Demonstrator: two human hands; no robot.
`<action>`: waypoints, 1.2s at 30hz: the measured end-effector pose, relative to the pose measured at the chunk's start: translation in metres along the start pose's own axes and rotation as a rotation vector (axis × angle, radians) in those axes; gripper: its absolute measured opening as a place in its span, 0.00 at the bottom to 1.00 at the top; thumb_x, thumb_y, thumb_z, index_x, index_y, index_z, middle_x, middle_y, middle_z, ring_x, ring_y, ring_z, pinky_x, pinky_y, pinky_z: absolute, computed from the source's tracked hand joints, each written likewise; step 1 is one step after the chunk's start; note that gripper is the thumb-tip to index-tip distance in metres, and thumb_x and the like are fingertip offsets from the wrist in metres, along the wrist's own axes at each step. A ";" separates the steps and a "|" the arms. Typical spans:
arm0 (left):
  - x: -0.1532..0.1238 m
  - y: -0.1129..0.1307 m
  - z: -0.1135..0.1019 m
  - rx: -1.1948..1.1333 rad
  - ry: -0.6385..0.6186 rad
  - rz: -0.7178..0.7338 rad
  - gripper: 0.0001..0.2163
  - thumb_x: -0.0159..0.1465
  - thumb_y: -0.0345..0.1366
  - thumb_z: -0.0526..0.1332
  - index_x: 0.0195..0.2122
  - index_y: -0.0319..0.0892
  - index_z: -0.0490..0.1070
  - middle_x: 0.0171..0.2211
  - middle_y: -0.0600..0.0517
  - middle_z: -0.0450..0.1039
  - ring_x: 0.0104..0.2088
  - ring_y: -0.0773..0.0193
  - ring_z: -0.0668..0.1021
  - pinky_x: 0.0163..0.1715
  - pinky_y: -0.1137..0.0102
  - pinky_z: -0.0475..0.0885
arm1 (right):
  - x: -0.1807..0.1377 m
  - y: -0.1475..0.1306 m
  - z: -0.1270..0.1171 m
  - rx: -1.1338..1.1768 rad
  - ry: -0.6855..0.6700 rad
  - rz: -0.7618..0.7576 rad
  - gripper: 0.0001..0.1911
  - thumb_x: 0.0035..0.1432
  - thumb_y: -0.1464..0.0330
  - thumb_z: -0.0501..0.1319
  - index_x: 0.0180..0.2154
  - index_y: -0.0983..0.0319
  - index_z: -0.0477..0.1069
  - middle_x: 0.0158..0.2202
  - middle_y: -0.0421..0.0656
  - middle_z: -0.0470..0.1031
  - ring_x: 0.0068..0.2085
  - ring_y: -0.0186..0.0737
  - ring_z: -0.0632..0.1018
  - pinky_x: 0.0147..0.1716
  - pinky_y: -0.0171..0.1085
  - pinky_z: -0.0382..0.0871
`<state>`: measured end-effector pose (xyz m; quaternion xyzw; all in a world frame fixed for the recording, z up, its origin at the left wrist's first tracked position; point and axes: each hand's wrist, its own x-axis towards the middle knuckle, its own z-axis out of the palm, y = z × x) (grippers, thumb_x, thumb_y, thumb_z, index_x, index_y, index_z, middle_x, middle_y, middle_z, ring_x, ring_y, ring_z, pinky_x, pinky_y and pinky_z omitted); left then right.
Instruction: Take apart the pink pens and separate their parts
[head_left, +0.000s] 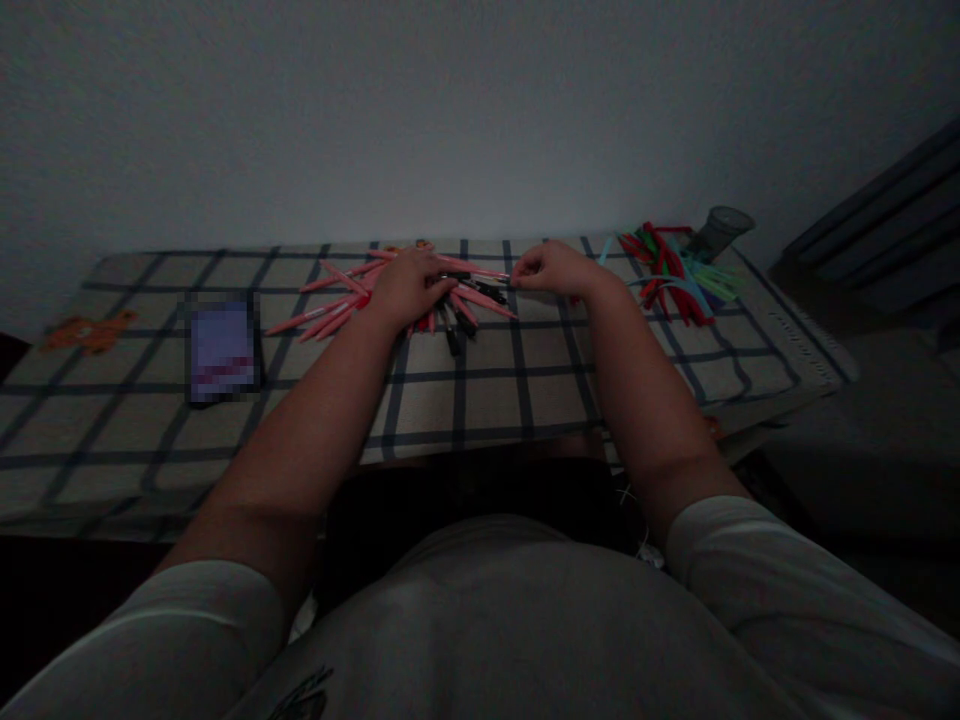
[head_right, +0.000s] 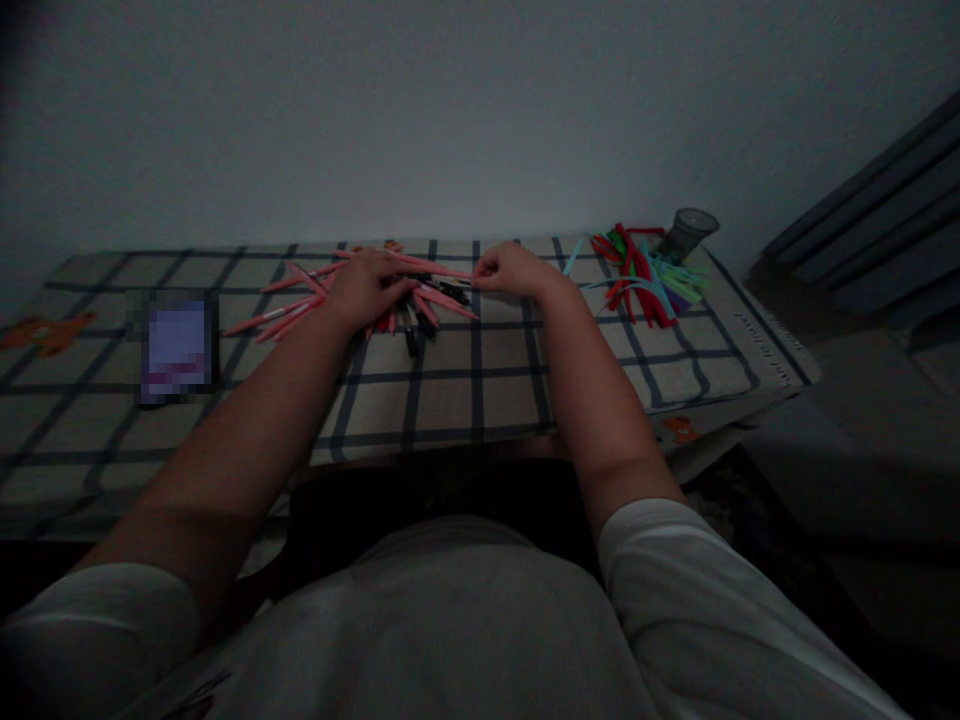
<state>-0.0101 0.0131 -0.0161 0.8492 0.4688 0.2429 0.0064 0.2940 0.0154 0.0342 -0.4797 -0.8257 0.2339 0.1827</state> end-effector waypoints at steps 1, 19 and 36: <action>0.000 0.000 0.000 -0.002 -0.002 -0.001 0.20 0.76 0.46 0.61 0.63 0.48 0.81 0.61 0.43 0.81 0.70 0.44 0.74 0.73 0.46 0.65 | 0.000 0.000 0.000 -0.003 0.000 0.003 0.15 0.57 0.57 0.72 0.33 0.64 0.83 0.29 0.44 0.78 0.34 0.39 0.72 0.36 0.40 0.63; 0.000 0.007 -0.005 -0.010 -0.023 -0.028 0.21 0.75 0.45 0.60 0.63 0.45 0.81 0.59 0.41 0.82 0.68 0.45 0.75 0.73 0.48 0.66 | -0.001 -0.001 -0.003 -0.025 0.012 0.008 0.13 0.57 0.59 0.70 0.35 0.64 0.83 0.30 0.44 0.79 0.34 0.39 0.72 0.37 0.40 0.65; 0.001 0.003 -0.002 -0.035 -0.009 0.051 0.20 0.76 0.45 0.58 0.62 0.47 0.83 0.57 0.43 0.83 0.64 0.44 0.79 0.72 0.45 0.66 | -0.003 -0.004 -0.004 0.019 0.015 0.007 0.14 0.58 0.59 0.70 0.34 0.64 0.83 0.30 0.44 0.78 0.35 0.40 0.72 0.40 0.41 0.66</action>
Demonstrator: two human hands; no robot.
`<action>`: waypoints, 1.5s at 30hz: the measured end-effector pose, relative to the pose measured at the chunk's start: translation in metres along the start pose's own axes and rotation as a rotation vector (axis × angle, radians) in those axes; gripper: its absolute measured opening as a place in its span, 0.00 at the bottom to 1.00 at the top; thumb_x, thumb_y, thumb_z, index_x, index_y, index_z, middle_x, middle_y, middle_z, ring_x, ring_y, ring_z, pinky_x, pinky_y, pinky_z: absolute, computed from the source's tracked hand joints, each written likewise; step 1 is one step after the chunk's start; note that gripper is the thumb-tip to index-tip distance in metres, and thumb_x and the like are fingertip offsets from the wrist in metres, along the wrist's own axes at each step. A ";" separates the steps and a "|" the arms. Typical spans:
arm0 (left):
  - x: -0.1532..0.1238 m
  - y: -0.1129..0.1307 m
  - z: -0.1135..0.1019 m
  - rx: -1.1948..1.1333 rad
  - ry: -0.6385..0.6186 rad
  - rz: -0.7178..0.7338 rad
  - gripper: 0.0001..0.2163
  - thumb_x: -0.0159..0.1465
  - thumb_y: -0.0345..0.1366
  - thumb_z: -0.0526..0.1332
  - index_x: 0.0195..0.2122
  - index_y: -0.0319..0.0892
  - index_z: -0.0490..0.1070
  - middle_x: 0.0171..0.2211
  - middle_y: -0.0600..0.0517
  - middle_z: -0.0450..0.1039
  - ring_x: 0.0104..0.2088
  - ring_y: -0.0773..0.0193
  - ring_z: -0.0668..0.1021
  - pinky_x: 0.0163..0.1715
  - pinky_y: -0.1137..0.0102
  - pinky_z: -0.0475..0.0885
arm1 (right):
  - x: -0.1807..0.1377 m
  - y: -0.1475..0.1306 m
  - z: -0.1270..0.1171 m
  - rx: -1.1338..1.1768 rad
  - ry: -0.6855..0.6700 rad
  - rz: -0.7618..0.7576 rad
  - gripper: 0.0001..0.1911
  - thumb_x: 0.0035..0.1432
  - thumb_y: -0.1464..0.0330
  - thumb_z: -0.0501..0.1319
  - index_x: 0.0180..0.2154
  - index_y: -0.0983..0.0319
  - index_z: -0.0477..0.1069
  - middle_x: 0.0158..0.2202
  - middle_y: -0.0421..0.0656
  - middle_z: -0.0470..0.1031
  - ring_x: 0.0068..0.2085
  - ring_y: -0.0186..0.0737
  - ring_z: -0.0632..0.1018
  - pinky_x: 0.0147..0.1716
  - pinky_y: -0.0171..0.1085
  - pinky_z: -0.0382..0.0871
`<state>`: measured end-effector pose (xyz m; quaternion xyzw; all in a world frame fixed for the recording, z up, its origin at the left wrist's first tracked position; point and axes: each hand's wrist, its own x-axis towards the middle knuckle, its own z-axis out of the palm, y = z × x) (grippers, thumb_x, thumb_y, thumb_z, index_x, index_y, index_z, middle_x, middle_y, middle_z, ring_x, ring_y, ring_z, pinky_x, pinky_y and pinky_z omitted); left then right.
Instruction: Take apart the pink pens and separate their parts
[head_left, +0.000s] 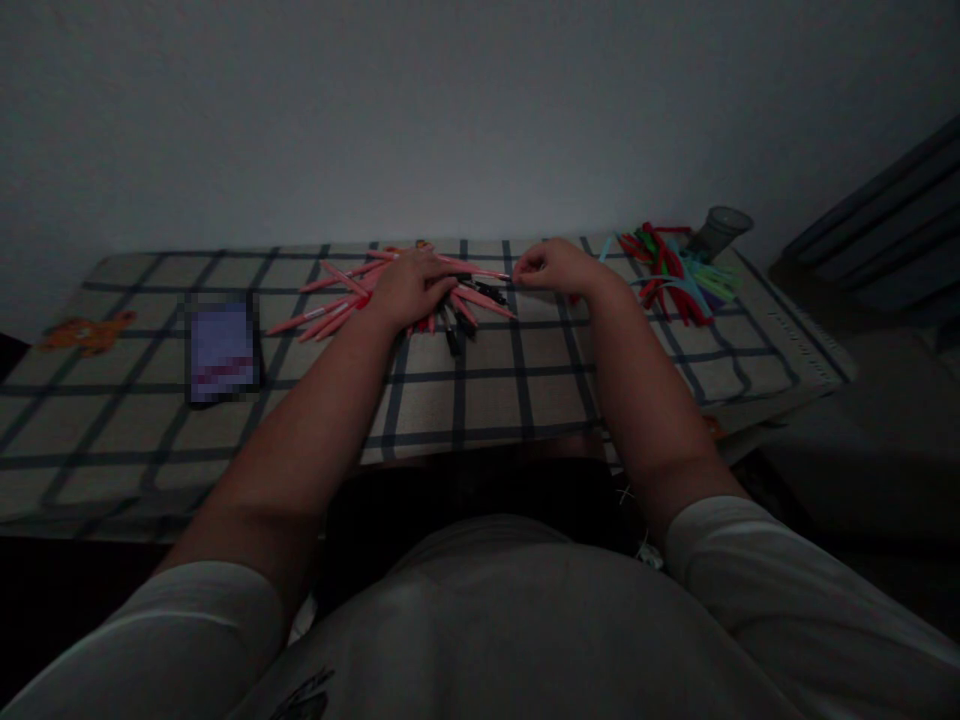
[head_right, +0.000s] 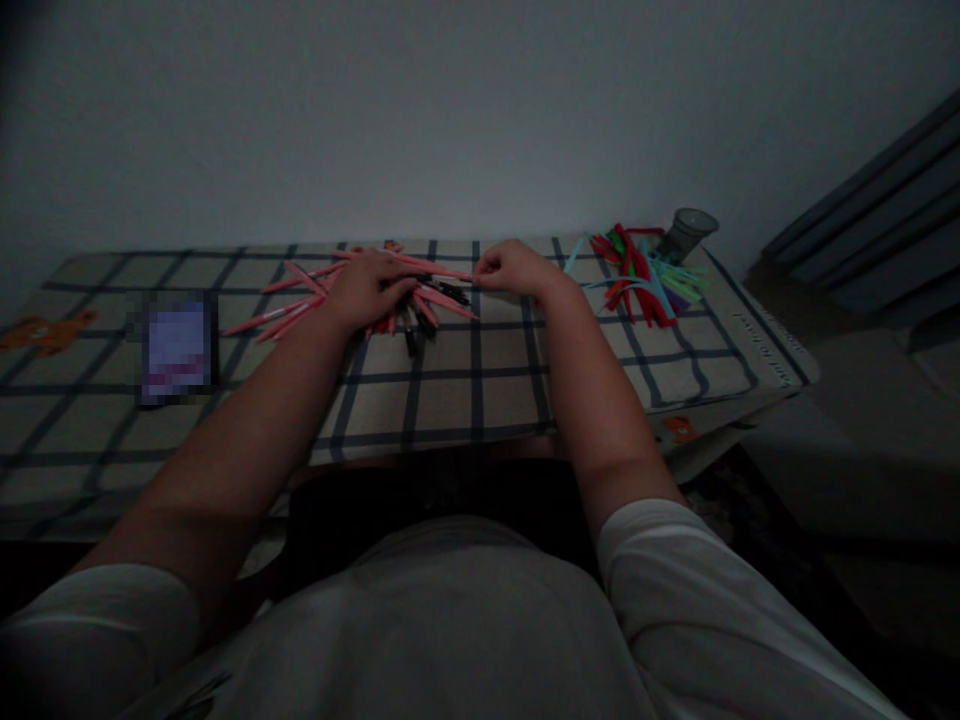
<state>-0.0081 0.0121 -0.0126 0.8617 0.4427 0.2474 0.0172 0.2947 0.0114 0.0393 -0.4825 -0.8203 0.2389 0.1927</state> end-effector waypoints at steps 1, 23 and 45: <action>0.000 0.000 0.000 0.004 0.002 -0.001 0.20 0.76 0.45 0.58 0.61 0.46 0.83 0.57 0.43 0.83 0.64 0.44 0.79 0.72 0.45 0.67 | 0.000 -0.001 0.000 0.001 -0.003 0.001 0.14 0.58 0.58 0.70 0.34 0.64 0.82 0.30 0.44 0.78 0.35 0.40 0.72 0.40 0.41 0.66; -0.003 -0.001 0.001 0.006 0.051 -0.056 0.20 0.75 0.46 0.59 0.61 0.46 0.83 0.58 0.42 0.84 0.66 0.44 0.78 0.70 0.48 0.68 | 0.005 0.003 0.007 -0.024 -0.032 -0.008 0.16 0.57 0.56 0.71 0.36 0.63 0.85 0.32 0.45 0.81 0.36 0.42 0.75 0.39 0.40 0.66; -0.002 0.003 -0.001 0.010 0.000 0.023 0.17 0.75 0.47 0.62 0.59 0.51 0.84 0.53 0.44 0.82 0.60 0.45 0.79 0.67 0.47 0.71 | 0.008 -0.002 0.014 0.013 0.003 -0.053 0.16 0.56 0.57 0.72 0.38 0.63 0.86 0.35 0.47 0.84 0.40 0.45 0.78 0.41 0.40 0.69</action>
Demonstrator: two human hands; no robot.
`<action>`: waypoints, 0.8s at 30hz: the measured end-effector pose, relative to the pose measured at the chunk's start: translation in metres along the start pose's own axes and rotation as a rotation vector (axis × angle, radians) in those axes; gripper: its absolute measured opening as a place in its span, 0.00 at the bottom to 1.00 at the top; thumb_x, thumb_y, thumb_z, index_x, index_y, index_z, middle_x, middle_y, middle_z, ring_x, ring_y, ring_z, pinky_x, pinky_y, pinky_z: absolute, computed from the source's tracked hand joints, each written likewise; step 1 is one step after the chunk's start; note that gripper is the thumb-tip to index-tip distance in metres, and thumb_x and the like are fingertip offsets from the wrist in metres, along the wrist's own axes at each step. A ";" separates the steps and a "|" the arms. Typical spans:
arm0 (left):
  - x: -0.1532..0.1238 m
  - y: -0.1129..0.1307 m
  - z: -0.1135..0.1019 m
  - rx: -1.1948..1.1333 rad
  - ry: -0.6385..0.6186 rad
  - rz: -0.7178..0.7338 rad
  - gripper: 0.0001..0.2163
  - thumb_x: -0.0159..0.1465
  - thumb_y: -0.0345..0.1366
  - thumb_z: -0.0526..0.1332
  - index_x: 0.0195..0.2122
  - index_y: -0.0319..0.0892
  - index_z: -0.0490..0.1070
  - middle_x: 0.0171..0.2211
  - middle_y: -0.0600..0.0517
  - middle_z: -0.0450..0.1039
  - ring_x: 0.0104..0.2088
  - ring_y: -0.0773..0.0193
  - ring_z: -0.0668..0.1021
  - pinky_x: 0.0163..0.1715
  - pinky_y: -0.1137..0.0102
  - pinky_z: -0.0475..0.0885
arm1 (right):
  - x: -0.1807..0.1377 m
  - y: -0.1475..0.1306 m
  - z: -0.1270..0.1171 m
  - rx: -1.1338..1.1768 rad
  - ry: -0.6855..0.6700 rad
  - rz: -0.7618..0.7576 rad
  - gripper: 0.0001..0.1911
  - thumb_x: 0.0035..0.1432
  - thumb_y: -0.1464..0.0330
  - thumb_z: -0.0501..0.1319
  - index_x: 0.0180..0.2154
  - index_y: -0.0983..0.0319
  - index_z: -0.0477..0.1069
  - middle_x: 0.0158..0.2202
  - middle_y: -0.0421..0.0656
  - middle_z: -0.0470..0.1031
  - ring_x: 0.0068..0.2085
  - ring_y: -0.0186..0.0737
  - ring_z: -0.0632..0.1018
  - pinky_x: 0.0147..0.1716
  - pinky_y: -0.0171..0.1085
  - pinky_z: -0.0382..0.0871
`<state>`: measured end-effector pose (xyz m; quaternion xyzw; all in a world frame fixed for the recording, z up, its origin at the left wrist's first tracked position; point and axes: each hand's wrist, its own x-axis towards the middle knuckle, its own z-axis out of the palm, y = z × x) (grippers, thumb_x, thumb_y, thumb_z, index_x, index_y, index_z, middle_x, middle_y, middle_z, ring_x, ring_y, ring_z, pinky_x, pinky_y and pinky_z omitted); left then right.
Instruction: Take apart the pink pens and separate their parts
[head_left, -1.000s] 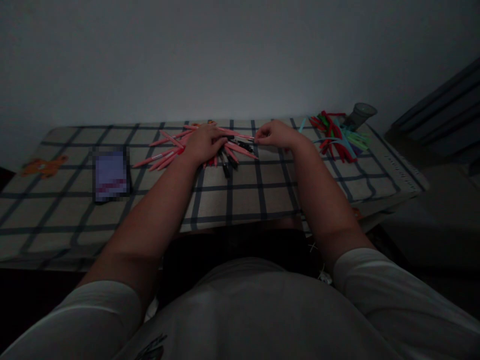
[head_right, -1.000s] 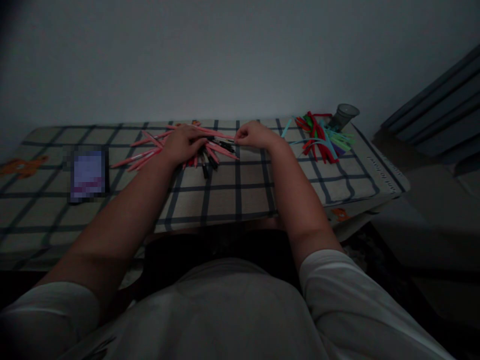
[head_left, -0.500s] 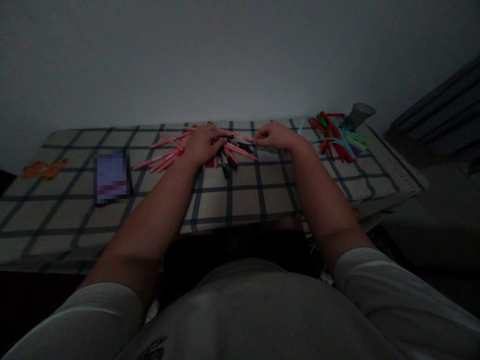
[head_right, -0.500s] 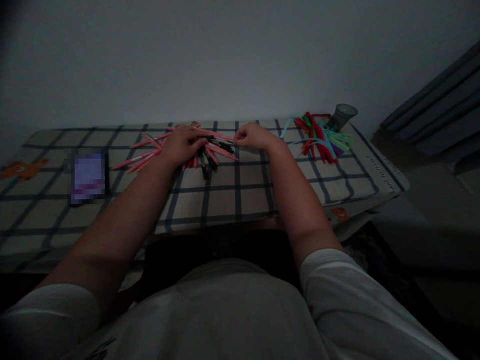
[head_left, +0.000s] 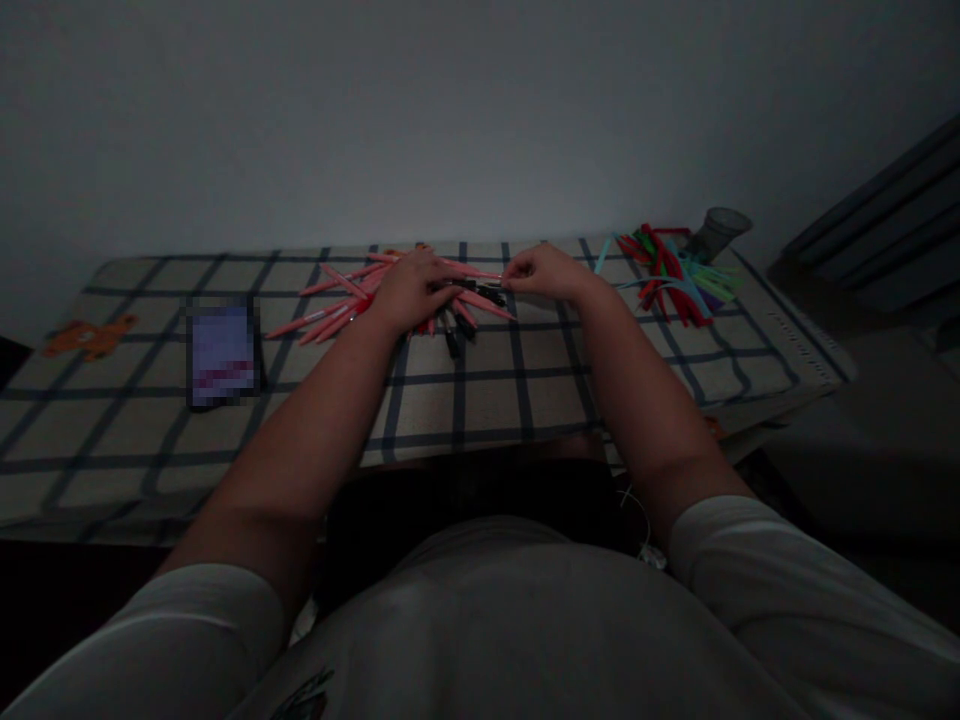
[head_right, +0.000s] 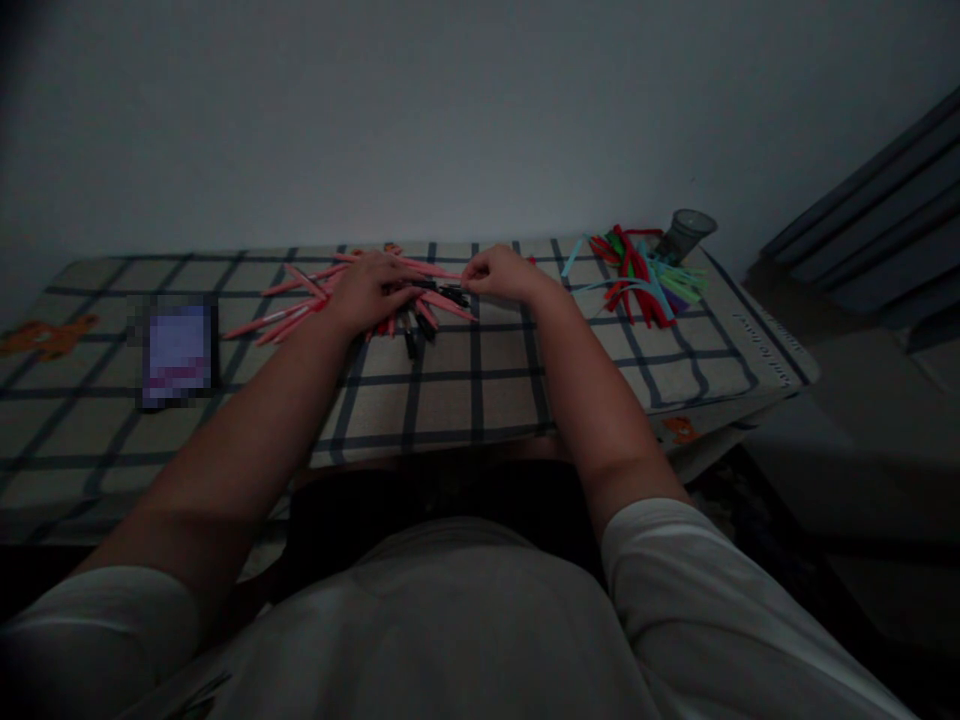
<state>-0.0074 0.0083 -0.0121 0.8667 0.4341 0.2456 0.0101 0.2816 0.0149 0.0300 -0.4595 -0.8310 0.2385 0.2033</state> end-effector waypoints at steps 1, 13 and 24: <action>0.000 0.001 0.000 -0.002 -0.007 0.005 0.17 0.74 0.47 0.62 0.59 0.50 0.84 0.53 0.44 0.82 0.60 0.45 0.79 0.67 0.47 0.70 | 0.001 -0.001 0.003 0.005 0.010 -0.013 0.16 0.57 0.57 0.72 0.39 0.63 0.86 0.35 0.48 0.84 0.40 0.46 0.78 0.42 0.41 0.69; 0.001 -0.004 0.003 0.011 0.055 -0.026 0.18 0.75 0.46 0.62 0.60 0.48 0.83 0.54 0.43 0.83 0.63 0.44 0.78 0.69 0.48 0.69 | 0.021 0.011 0.029 0.018 0.244 -0.159 0.18 0.66 0.57 0.67 0.47 0.63 0.85 0.43 0.50 0.84 0.44 0.48 0.78 0.46 0.43 0.69; 0.002 -0.008 0.005 0.044 0.073 -0.027 0.18 0.75 0.44 0.62 0.61 0.48 0.83 0.52 0.42 0.82 0.61 0.44 0.78 0.66 0.48 0.70 | 0.017 0.013 0.020 -0.055 0.189 -0.119 0.15 0.65 0.58 0.68 0.42 0.62 0.87 0.39 0.49 0.84 0.43 0.48 0.77 0.46 0.45 0.70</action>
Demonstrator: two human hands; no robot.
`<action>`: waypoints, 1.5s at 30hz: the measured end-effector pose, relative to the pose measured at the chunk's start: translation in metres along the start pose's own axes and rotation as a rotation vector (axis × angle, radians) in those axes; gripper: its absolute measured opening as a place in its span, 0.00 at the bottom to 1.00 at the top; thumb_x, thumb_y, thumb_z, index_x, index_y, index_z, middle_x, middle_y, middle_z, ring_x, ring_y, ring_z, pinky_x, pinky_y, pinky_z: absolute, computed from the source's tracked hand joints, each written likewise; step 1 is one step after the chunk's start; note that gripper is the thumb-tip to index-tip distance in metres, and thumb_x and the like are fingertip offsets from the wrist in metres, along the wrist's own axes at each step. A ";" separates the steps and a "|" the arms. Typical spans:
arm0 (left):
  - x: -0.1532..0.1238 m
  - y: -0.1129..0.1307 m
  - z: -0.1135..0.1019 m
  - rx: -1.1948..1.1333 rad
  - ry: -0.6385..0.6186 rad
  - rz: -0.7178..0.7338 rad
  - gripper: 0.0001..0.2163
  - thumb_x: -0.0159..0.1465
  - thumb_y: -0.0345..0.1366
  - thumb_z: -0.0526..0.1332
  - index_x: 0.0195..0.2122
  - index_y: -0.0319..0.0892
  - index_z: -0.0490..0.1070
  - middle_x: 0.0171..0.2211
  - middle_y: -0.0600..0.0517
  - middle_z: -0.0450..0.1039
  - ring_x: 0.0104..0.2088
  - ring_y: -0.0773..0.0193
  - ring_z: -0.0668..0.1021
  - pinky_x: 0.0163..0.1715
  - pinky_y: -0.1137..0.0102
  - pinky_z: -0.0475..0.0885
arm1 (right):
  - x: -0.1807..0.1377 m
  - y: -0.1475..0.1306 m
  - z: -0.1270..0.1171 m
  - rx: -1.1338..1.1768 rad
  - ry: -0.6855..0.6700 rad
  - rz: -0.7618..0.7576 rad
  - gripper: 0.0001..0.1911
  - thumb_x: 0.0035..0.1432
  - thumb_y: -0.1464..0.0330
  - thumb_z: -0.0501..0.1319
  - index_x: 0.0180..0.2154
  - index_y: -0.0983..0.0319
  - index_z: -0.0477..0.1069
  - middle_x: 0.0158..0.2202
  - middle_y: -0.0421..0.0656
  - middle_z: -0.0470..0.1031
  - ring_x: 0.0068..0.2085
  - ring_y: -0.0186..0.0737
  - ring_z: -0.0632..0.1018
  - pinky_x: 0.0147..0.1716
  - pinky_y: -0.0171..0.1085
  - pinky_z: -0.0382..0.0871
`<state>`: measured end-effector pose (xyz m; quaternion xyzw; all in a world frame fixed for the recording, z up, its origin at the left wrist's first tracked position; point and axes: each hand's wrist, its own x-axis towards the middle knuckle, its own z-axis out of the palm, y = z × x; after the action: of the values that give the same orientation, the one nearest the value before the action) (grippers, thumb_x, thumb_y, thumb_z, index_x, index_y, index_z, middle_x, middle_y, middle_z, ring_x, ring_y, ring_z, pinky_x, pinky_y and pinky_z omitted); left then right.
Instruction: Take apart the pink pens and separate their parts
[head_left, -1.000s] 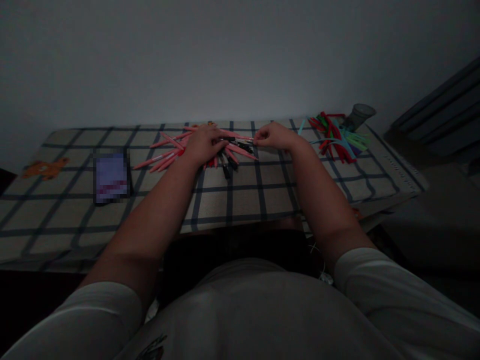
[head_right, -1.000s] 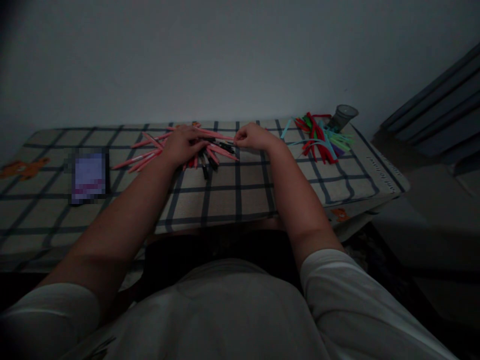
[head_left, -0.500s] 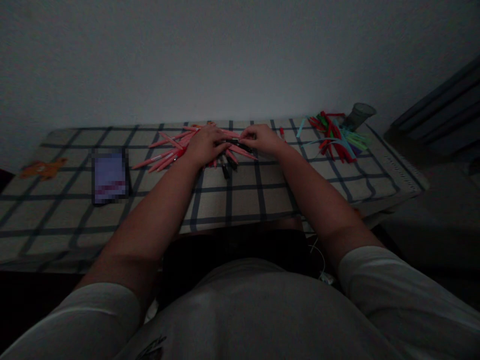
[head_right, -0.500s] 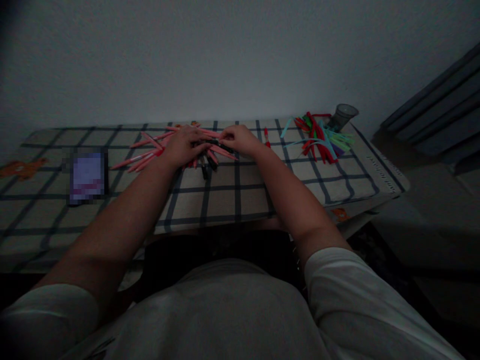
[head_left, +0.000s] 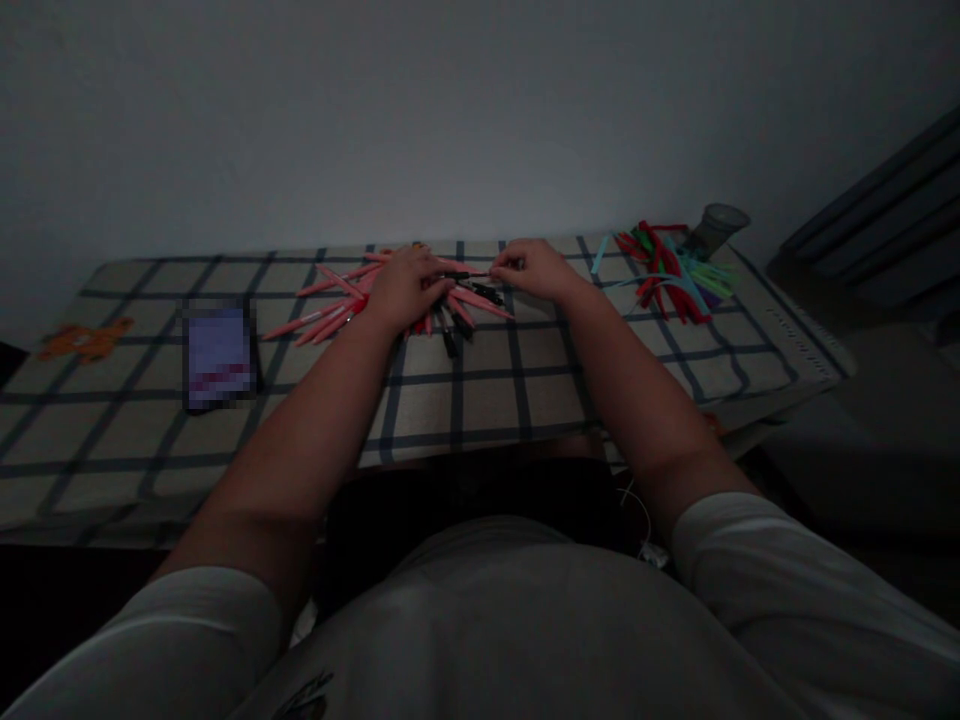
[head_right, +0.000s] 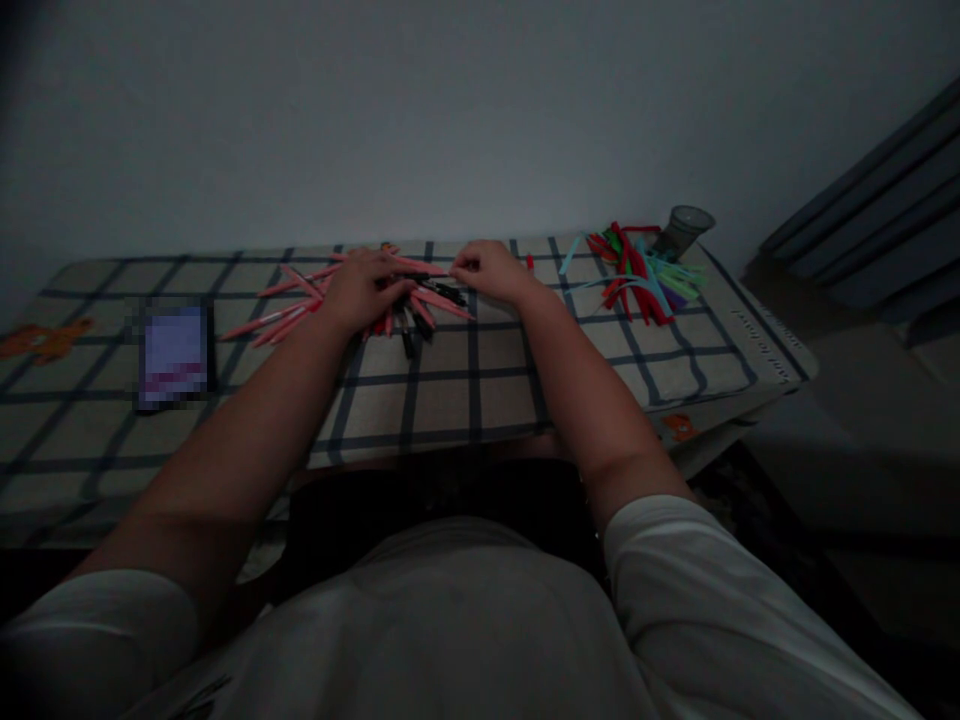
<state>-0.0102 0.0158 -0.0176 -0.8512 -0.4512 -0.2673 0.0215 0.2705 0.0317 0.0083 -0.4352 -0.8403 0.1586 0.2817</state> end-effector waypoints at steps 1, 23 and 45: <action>0.000 0.000 0.000 -0.001 0.003 0.003 0.18 0.75 0.44 0.62 0.61 0.48 0.83 0.51 0.43 0.82 0.61 0.44 0.78 0.66 0.48 0.70 | 0.000 0.000 0.000 0.002 0.001 -0.002 0.15 0.65 0.58 0.68 0.42 0.62 0.87 0.39 0.49 0.83 0.43 0.48 0.77 0.46 0.45 0.70; 0.000 0.000 0.002 -0.029 0.006 0.032 0.16 0.74 0.44 0.64 0.59 0.48 0.84 0.51 0.43 0.83 0.62 0.44 0.78 0.67 0.45 0.69 | 0.002 0.006 0.011 0.005 0.027 -0.108 0.14 0.65 0.60 0.68 0.45 0.61 0.86 0.43 0.49 0.83 0.44 0.48 0.77 0.46 0.44 0.68; 0.000 0.005 -0.002 -0.025 -0.016 0.017 0.17 0.74 0.44 0.64 0.59 0.49 0.84 0.52 0.43 0.83 0.60 0.44 0.79 0.66 0.47 0.72 | -0.002 0.006 -0.012 -0.026 0.082 0.046 0.16 0.67 0.59 0.64 0.44 0.63 0.85 0.42 0.51 0.84 0.46 0.51 0.79 0.49 0.46 0.71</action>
<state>-0.0076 0.0123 -0.0153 -0.8572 -0.4410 -0.2660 0.0094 0.2828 0.0337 0.0145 -0.4640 -0.8199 0.1361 0.3064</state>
